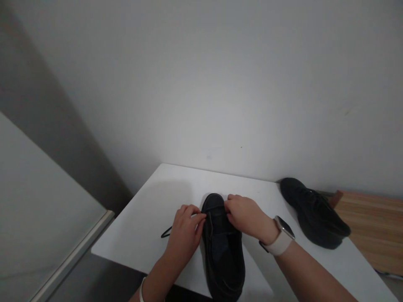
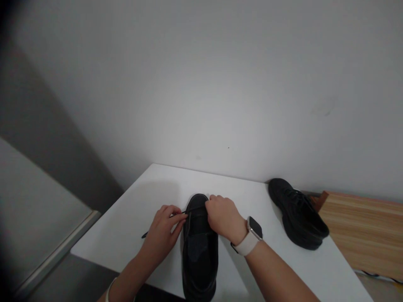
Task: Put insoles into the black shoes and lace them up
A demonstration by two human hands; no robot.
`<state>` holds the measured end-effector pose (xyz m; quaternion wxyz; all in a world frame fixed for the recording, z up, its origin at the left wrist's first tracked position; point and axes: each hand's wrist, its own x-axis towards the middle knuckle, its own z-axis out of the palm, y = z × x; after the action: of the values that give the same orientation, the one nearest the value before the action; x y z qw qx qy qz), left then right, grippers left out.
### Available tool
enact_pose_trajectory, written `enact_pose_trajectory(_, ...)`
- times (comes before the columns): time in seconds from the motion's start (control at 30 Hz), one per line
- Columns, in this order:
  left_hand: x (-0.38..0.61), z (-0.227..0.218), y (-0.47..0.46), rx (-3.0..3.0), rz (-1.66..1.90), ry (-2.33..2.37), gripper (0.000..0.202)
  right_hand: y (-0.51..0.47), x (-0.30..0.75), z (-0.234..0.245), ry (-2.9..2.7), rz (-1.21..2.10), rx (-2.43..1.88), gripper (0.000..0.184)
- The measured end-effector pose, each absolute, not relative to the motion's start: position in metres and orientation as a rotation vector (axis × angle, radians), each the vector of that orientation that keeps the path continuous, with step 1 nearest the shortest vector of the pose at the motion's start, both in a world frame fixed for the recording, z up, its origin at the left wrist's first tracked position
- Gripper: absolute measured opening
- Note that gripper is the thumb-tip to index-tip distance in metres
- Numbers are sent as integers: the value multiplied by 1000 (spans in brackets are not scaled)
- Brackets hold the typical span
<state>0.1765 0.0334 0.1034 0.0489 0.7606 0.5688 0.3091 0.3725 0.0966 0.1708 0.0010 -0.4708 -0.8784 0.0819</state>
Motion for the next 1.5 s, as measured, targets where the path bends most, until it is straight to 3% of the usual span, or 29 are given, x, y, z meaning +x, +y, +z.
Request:
enact_pose_trajectory(0.13,175,101,32,2311,945,1730,27,96,361,173,-2830,181,-1403,27)
enact_pose_trajectory(0.3,175,98,32,2285,934,1721,24,88,354,179,-2782,295,-1282,16)
enact_pose_trajectory(0.77,175,103,33,2069,815,1718,18,91,342,166,-2712,458,-1227,20)
enact_pose_trajectory(0.93,168,101,33,1893,715,1576,11,90,354,180,-2592,522,-1232,15)
enact_pose_trajectory(1.13,152,106,31,1887,458,1273,29,89,370,207,-2348,610,-1215,12)
enact_pose_trajectory(1.5,133,129,53,2292,219,1788,21,45,397,267,-2030,467,-882,6)
